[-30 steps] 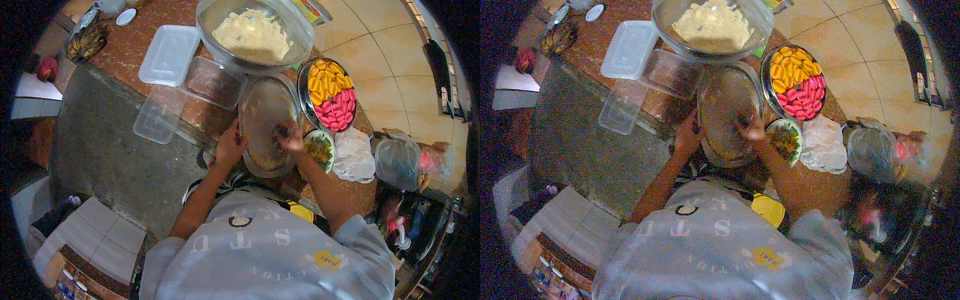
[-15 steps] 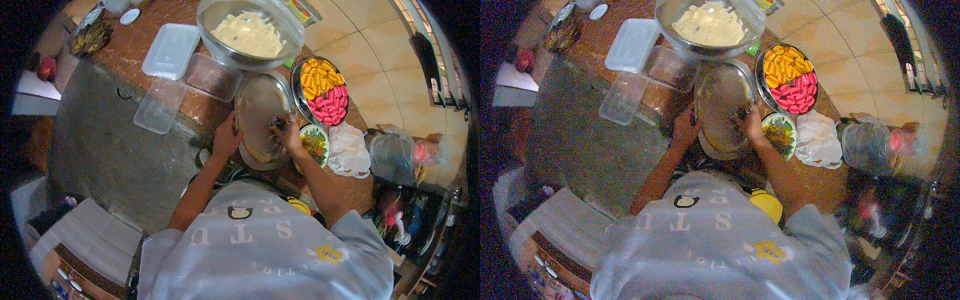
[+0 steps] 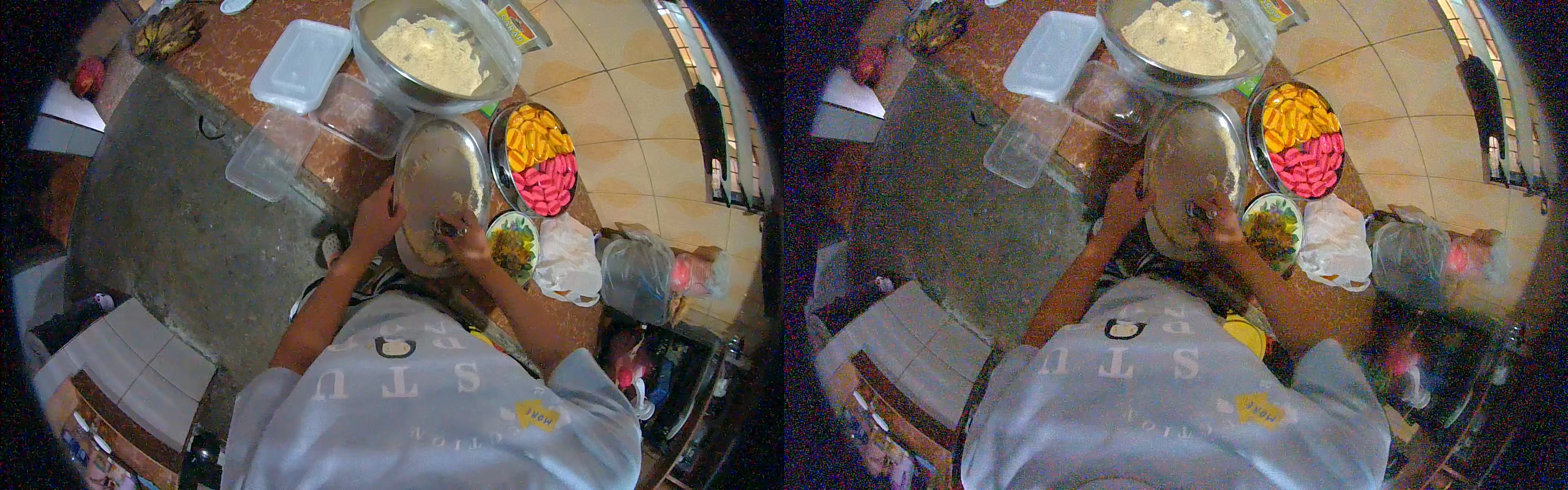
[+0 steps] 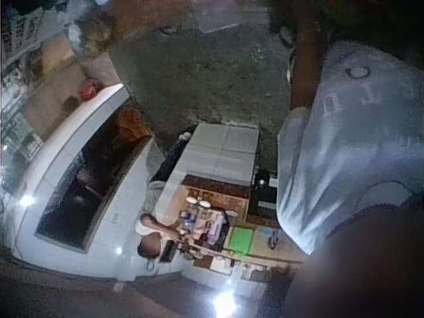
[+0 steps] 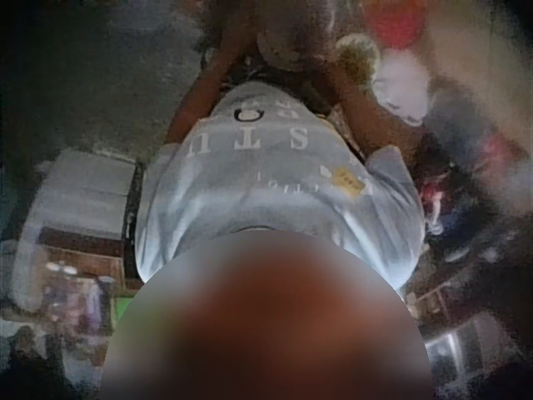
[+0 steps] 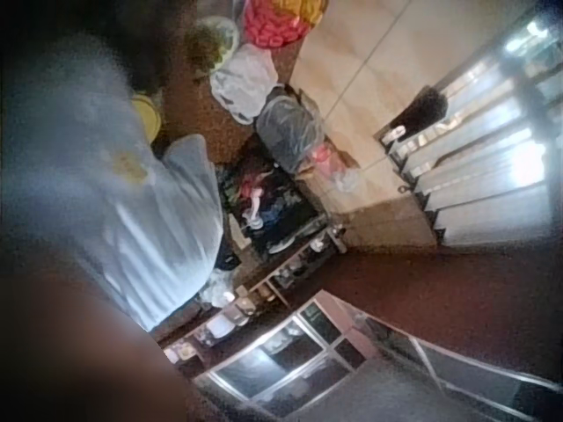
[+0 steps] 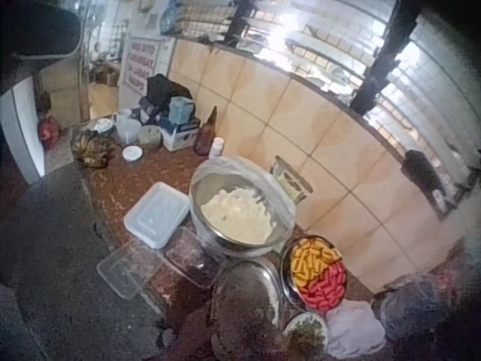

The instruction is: The person scoops dough from a bowl, flattens it on a metal tray, and places it onto a plate. They then pick up a yellow filling and wrap the dough around it to form a small sweet. The process is repeated multiple times.

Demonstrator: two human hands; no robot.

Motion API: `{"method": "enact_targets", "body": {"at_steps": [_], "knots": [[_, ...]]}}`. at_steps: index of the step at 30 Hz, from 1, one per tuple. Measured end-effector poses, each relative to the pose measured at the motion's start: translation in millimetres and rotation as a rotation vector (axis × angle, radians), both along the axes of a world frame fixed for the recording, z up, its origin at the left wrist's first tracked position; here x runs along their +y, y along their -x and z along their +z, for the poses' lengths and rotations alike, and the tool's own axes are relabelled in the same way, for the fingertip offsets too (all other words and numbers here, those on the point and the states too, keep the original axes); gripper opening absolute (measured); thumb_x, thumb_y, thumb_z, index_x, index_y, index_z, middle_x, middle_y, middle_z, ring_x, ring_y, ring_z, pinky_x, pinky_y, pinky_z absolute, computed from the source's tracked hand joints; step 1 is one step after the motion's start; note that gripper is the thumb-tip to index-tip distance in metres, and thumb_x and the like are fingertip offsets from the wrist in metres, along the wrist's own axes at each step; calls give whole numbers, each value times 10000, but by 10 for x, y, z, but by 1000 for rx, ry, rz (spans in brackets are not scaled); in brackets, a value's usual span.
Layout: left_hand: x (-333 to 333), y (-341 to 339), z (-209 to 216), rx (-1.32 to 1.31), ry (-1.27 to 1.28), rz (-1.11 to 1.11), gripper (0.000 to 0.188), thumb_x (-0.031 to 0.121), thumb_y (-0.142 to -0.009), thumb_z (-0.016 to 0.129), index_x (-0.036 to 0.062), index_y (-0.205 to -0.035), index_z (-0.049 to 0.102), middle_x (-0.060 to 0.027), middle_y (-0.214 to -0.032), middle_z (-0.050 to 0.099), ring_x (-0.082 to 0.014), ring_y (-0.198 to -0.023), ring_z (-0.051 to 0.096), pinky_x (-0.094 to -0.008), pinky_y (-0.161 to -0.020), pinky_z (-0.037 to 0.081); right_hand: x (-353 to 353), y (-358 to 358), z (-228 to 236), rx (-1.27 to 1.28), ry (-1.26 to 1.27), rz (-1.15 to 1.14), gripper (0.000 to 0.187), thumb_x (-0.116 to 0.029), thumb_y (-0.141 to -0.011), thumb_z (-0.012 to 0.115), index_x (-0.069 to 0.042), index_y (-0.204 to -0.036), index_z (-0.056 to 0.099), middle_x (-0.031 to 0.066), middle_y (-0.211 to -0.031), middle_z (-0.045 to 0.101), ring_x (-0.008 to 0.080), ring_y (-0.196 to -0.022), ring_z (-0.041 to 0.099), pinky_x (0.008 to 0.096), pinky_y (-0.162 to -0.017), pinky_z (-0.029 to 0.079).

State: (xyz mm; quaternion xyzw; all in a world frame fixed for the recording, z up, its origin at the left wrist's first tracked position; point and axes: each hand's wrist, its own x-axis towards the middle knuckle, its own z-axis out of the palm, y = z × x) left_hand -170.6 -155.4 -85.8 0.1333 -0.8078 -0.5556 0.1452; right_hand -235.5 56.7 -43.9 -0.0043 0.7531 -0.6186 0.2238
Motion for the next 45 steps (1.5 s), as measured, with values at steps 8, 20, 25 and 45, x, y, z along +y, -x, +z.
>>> {"method": "enact_targets", "body": {"at_steps": [8,20,25,45], "knots": [[-33,-5,259,-144,-135,-44,567,166,-809,665,48,-1336,494,-194,-894,656,-340,-736,638,-426,-690,512,-468,549,13,707,-657,321,265,-90,-813,717,3,-1019,578,204,-1068,644,298,-990,638,397,-850,519],[-1,-6,87,-106,-19,-24,636,163,-775,677,37,-1358,453,-185,-834,640,-343,-702,632,-428,-658,517,-479,214,243,843,-451,289,449,-106,-756,781,-1,-1152,596,177,-1063,655,336,-1039,637,426,-889,508],[8,-15,56,-89,-32,-47,623,184,-789,668,26,-1353,456,-183,-828,637,-342,-715,638,-439,-669,518,226,683,-166,741,-462,376,354,-95,-743,789,-23,-1071,676,139,-1037,650,302,-942,658,388,-821,516],[48,-28,120,-140,-7,-19,608,216,-839,645,27,-1375,429,-255,-1112,632,-419,-1000,623,-475,-878,503,-23,862,-151,227,102,217,480,-72,-806,705,-11,-1239,505,148,-1127,604,306,-1033,601,410,-932,468]]}}
